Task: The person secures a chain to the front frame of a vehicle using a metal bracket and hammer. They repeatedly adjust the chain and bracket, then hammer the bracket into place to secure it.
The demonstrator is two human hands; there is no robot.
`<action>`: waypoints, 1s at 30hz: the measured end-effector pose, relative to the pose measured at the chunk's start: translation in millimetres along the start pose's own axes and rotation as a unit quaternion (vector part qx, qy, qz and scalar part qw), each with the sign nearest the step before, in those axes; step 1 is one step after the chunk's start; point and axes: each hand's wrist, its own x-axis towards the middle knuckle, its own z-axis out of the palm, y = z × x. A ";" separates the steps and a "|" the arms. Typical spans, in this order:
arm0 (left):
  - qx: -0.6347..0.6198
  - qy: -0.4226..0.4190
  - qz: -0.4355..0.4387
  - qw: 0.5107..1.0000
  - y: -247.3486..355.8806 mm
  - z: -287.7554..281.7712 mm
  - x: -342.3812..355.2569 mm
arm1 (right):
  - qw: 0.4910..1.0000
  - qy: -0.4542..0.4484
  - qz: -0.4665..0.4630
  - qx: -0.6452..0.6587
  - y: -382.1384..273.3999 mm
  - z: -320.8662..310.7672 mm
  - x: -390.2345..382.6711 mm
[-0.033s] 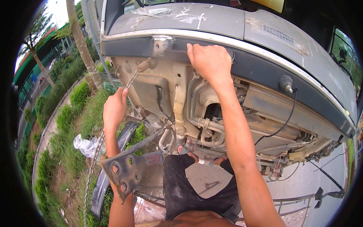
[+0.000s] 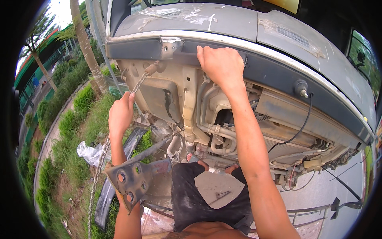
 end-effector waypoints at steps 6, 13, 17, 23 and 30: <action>0.002 -0.007 -0.005 1.000 1.9 -0.9 0.1 | 1.000 -0.003 -0.002 0.001 0.7 0.1 0.2; 0.006 -0.010 -0.004 1.000 0.2 0.0 0.4 | 1.000 -0.018 0.017 -0.003 -1.5 -2.1 0.2; 0.012 -0.021 -0.006 1.000 -0.5 -0.4 1.3 | 0.999 -0.029 0.024 -0.004 -1.0 -2.1 0.4; 0.007 -0.012 0.001 1.000 -3.3 0.1 0.2 | 1.000 -0.020 0.024 -0.002 -5.2 -2.9 1.1; 0.011 -0.017 0.005 1.000 -2.8 -1.3 0.7 | 1.000 -0.016 0.021 -0.005 -5.4 -4.1 1.4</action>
